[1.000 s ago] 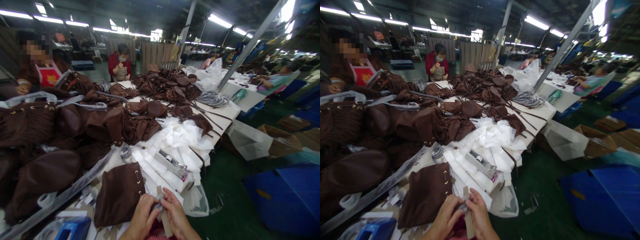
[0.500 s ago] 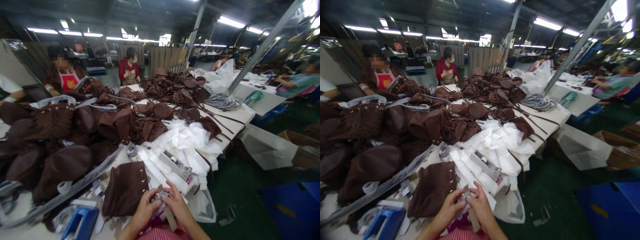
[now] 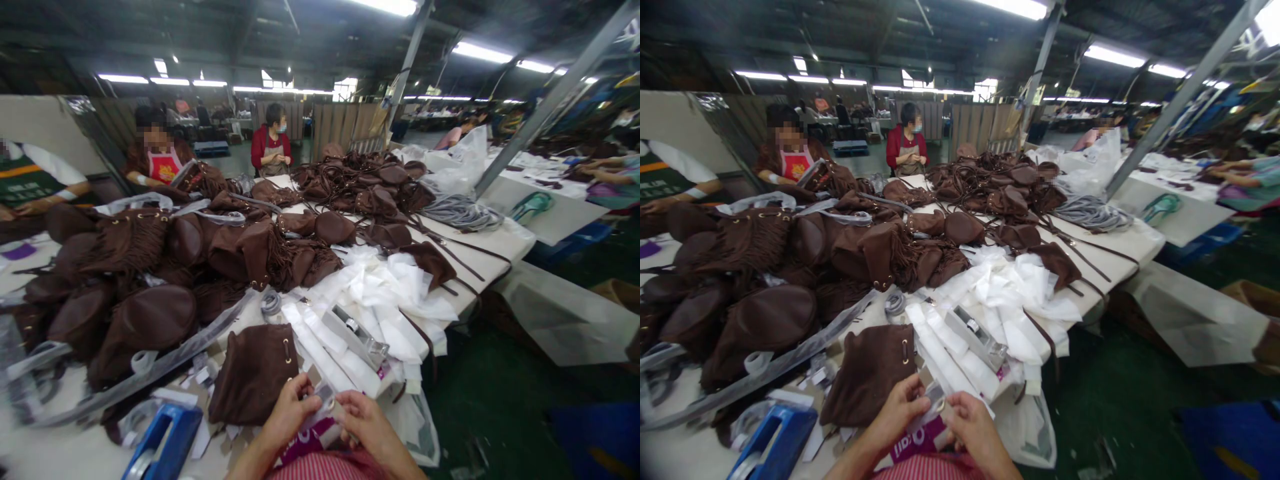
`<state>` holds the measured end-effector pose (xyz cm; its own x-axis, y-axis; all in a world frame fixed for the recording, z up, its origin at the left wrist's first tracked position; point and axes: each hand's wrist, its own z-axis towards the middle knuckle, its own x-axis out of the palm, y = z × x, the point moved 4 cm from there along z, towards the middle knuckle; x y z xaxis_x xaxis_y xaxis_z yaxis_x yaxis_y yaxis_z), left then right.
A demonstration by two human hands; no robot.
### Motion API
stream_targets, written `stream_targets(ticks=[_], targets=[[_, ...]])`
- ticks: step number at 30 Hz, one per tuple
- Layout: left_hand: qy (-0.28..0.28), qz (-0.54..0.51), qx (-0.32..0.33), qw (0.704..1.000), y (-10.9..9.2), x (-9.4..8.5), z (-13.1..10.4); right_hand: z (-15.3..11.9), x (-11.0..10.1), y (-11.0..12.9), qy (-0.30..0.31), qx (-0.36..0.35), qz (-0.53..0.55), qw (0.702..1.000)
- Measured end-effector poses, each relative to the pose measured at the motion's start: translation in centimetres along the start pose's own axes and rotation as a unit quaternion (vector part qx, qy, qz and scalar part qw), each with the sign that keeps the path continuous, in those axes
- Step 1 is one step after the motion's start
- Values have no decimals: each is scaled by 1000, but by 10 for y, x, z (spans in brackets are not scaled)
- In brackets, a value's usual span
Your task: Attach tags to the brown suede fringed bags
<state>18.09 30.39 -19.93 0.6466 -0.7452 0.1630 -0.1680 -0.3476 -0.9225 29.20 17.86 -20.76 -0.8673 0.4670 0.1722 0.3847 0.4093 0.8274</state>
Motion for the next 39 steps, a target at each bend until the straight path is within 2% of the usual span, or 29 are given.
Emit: stream_targets(ticks=[5,16,20,24,27,29,32,36,39], targets=[[7,-16,-35,999,2,3,0,5,-3,7,-12,-20,-17,1000],[-25,-19,-46,998,6,-3,3,9,17,4,-59,-19,18,998],[-24,-18,-51,998,2,-4,4,2,18,13,-39,-28,41,998],[-35,-18,-57,998,-6,-9,2,-11,15,15,31,-24,53,998],[-30,-17,-61,998,-12,-10,0,-15,10,17,59,-30,-11,998],[-17,-11,-61,998,-14,-9,-1,-15,8,26,66,-71,-85,992],[2,9,-54,998,-16,-6,-2,-10,11,43,73,-141,-206,965],[6,60,-31,998,-17,-5,-3,-5,19,61,24,-236,-292,927],[1,113,-8,994,-20,-5,-5,-2,21,63,-14,-249,-290,924]])
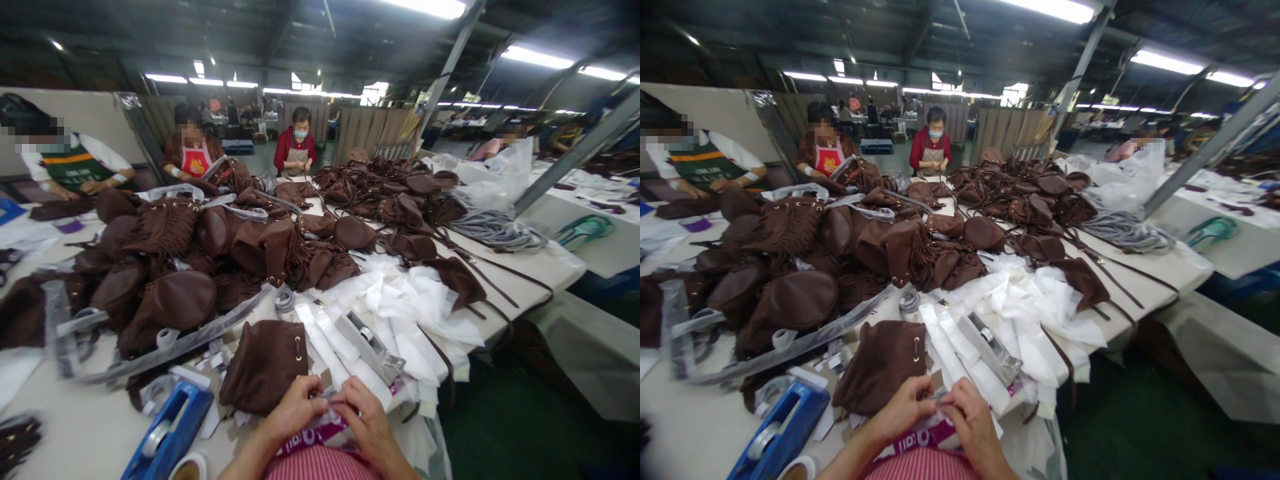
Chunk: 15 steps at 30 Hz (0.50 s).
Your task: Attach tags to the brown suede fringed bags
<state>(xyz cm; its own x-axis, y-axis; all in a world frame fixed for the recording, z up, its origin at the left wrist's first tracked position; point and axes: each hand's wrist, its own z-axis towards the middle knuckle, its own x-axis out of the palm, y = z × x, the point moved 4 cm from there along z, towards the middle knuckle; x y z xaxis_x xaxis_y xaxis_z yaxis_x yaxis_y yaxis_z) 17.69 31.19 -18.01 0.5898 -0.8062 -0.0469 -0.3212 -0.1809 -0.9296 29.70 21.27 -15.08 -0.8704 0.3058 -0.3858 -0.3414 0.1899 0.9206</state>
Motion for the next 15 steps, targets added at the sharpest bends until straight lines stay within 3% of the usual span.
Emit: stream_targets(ticks=[9,15], targets=[[1,106,39,994,-7,-3,-13,3,10,-13,3,30,72,997],[-4,4,12,1000,-10,1,-17,11,7,-2,-21,8,47,999]])
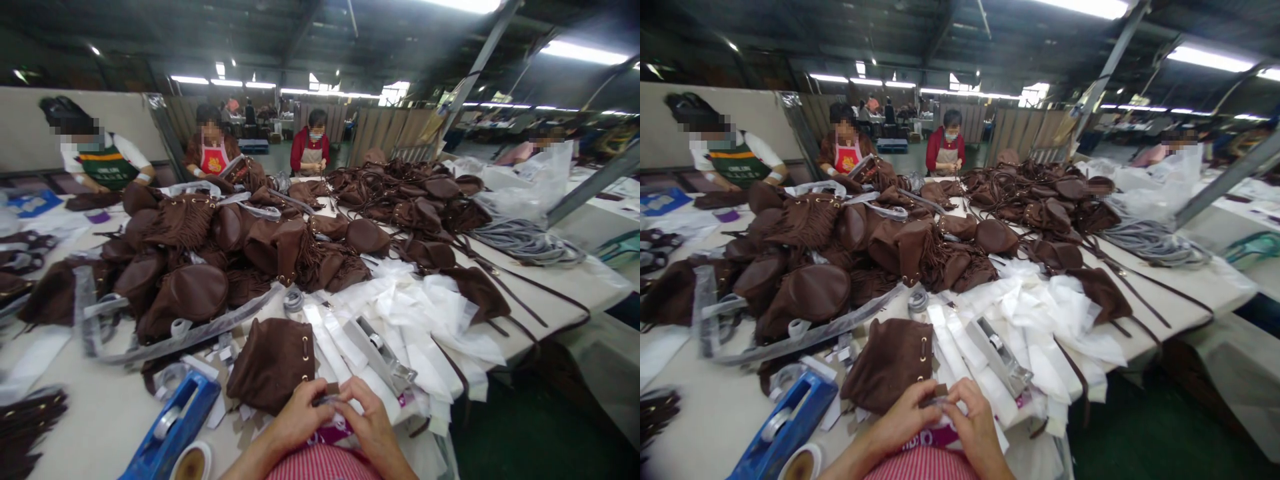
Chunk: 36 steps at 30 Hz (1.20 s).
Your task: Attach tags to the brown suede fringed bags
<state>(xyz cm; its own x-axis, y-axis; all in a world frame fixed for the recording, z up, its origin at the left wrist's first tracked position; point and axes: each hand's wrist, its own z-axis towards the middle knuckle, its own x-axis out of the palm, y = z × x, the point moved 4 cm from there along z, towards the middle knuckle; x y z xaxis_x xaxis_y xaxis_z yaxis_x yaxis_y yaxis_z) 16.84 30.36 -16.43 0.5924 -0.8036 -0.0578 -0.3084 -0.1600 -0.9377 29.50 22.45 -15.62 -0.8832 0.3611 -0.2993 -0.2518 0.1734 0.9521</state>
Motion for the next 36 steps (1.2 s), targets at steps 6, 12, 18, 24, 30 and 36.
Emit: stream_targets(ticks=[6,12,18,24,30,36], targets=[[-6,-111,-53,992,-2,4,-2,3,4,1,16,68,60,996],[-40,-165,-120,978,9,2,2,2,7,17,76,-85,-85,990],[-17,-207,-145,967,22,2,2,0,12,21,87,-265,-143,950],[-15,-262,-138,955,24,3,1,-3,11,19,150,-281,-140,937],[24,-313,-173,934,30,6,-2,-10,8,28,240,-240,-141,930],[6,-319,-187,929,31,0,0,-17,4,31,245,-193,-125,942]])
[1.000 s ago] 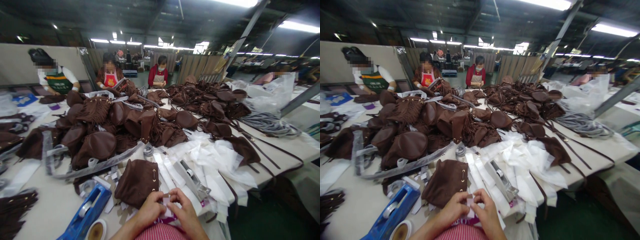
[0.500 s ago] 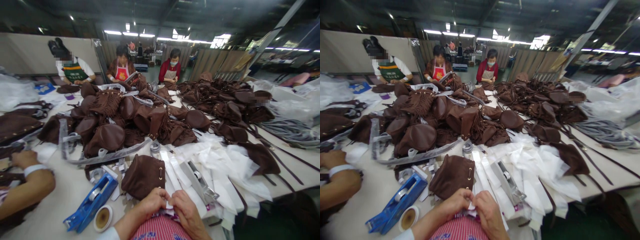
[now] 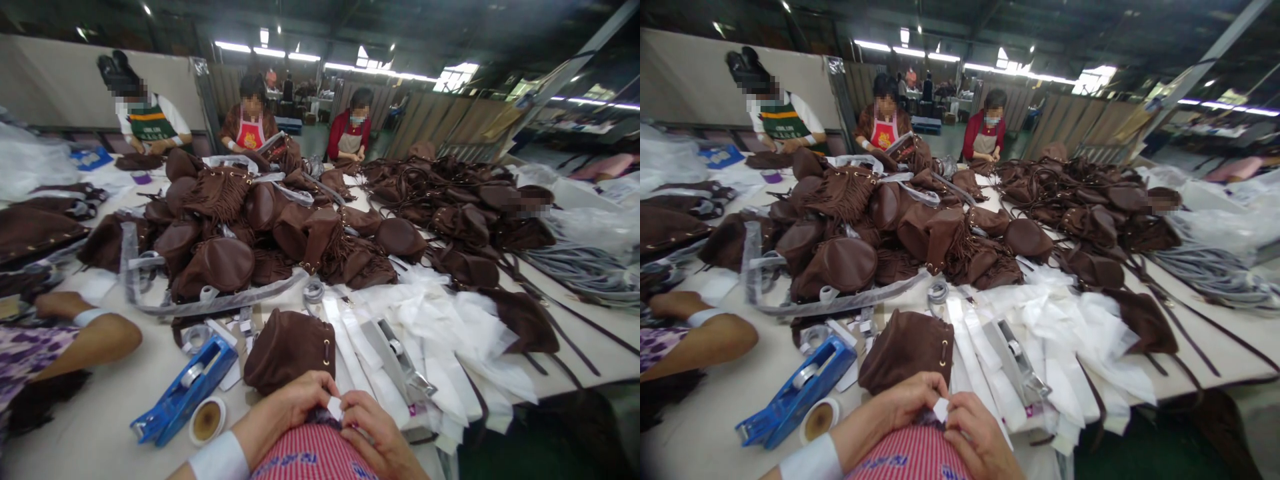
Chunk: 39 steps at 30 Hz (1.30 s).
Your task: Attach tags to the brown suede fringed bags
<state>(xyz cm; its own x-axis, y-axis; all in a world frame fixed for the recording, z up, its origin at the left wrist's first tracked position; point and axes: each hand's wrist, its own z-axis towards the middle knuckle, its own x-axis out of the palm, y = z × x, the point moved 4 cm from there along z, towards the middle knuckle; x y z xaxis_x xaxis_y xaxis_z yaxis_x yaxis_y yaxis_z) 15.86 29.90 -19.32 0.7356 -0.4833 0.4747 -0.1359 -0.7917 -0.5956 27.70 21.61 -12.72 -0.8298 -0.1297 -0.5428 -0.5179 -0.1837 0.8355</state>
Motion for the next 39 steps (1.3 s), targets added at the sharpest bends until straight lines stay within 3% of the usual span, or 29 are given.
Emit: stream_targets(ticks=[7,16,21,25,28,31,34,37,39], targets=[[-41,-9,38,998,-17,6,-8,2,3,-25,-119,104,42,986],[-59,58,159,984,-52,30,-39,27,-22,14,-156,11,19,988],[3,-20,115,993,-49,30,-44,24,-23,12,-148,-48,30,987],[13,-68,67,995,-44,22,-35,25,-23,9,-135,-67,34,988],[84,-35,22,996,-45,23,-33,28,-17,11,-126,-67,38,989],[173,-7,-2,985,-48,28,-36,29,-9,10,-106,-32,42,993],[148,-14,0,989,-44,27,-29,25,-15,0,-96,-14,8,995],[86,-22,18,996,-31,22,-13,9,-51,-31,-159,67,-107,979],[56,-5,35,998,-22,20,-2,-10,-86,-67,-203,232,-211,928]])
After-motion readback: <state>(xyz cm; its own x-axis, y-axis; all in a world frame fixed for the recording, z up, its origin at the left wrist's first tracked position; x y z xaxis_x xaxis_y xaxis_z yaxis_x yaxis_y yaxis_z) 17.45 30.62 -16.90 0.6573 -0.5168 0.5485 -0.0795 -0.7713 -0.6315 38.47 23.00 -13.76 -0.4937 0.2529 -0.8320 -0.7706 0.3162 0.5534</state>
